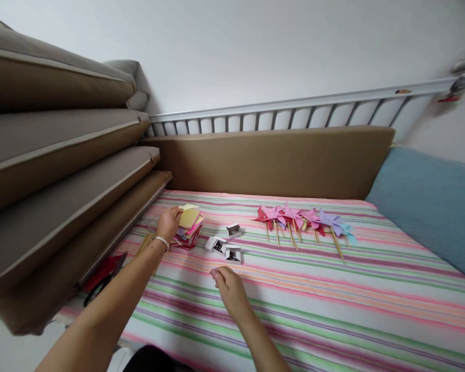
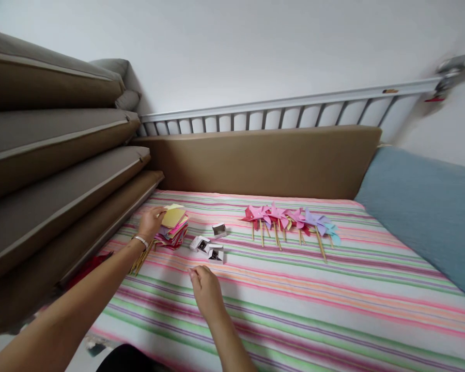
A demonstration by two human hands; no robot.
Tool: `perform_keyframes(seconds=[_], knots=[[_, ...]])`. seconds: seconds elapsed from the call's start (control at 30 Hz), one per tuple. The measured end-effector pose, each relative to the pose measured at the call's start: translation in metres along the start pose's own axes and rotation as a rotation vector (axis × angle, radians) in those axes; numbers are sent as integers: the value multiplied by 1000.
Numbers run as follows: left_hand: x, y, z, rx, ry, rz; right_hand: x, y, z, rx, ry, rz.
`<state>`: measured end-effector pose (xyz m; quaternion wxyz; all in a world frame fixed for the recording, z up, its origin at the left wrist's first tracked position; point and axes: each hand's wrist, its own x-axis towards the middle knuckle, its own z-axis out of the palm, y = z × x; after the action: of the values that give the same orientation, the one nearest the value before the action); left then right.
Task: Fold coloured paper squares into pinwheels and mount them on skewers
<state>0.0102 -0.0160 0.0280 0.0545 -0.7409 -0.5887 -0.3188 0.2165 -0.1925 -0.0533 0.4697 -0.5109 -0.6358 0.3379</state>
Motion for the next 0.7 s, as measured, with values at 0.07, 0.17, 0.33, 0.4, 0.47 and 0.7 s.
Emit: perform_keyframes(seconds=[0.07,0.17,0.33,0.4,0.47,0.7], knots=[[-6,10,-10,-9,87,38,3,1,-2,77,41,43],[-31,37,-17,-10,259,260,9,-2,-6,383,84,225],[-104,88,9,-77,293,538,17,-8,-17,1061,94,456],[-130,100,26,-143,250,544,17,-6,-20,1128,153,462],[-150,107,40,-223,204,509,18,0,-21,1120,242,465],[-168,108,60,-960,-145,-58,23,12,-29,1044,434,524]])
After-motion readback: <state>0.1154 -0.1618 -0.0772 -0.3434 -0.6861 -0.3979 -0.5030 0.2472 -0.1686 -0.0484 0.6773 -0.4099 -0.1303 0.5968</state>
